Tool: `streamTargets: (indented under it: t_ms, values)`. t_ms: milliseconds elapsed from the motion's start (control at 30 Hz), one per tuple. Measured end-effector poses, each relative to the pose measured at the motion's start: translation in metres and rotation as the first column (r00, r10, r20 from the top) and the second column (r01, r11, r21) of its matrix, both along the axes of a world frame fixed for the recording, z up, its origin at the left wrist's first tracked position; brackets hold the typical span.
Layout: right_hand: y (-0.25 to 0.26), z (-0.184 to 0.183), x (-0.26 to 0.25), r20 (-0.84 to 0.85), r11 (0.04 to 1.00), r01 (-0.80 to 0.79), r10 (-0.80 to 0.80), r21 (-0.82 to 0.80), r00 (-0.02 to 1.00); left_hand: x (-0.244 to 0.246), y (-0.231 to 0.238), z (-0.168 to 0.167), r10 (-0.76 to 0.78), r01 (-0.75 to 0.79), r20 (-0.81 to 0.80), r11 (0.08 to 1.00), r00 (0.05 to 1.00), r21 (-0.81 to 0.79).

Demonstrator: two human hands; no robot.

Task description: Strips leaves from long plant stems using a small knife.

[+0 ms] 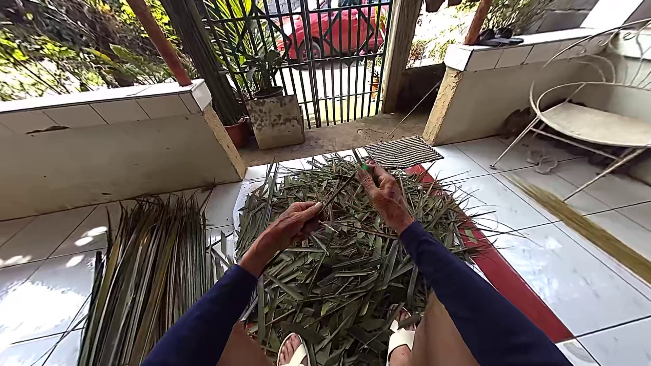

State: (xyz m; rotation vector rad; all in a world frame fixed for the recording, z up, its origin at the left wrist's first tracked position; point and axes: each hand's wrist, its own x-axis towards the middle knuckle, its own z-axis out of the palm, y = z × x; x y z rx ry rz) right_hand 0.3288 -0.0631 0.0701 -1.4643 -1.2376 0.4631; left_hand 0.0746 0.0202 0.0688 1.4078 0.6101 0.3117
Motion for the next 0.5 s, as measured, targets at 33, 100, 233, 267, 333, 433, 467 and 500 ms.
streamTargets:
  t_ms: [33, 100, 233, 267, 333, 433, 467, 500]
  values:
    - [-0.002, 0.001, -0.004, 0.030, 0.999, -0.042, 0.042, -0.005, 0.999, -0.001, 0.002, 0.002, -0.001, 0.001, 0.011, 1.000, 1.000, -0.031]
    - [0.000, -0.001, -0.010, 0.117, 0.998, -0.059, 0.055, 0.031, 0.992, -0.002, 0.005, 0.005, 0.015, -0.014, 0.020, 0.999, 1.000, -0.039]
    - [-0.001, 0.002, -0.006, 0.187, 1.000, 0.008, -0.014, 0.028, 0.982, 0.000, 0.004, 0.008, 0.037, -0.037, 0.018, 0.999, 0.999, 0.016]
    - [-0.002, 0.003, -0.002, 0.201, 0.999, 0.023, -0.028, 0.028, 0.979, 0.000, 0.004, 0.009, 0.035, -0.036, 0.021, 0.999, 0.999, 0.030]
    - [-0.002, 0.004, 0.002, 0.225, 0.999, 0.039, -0.046, 0.033, 0.973, -0.001, 0.003, 0.009, 0.034, -0.036, 0.021, 0.998, 0.999, 0.059]
    - [-0.001, 0.004, 0.003, 0.264, 0.998, 0.060, -0.067, 0.037, 0.962, -0.002, 0.003, 0.009, 0.041, -0.041, 0.004, 0.996, 0.999, 0.076]
    - [0.000, 0.004, 0.002, 0.272, 0.996, 0.074, -0.084, 0.046, 0.959, -0.002, 0.004, 0.009, 0.038, -0.038, 0.002, 0.997, 0.999, 0.064]
    - [0.000, 0.004, 0.002, 0.275, 0.995, 0.088, -0.100, 0.054, 0.956, -0.003, 0.004, 0.010, 0.030, -0.030, 0.004, 0.998, 1.000, 0.046]
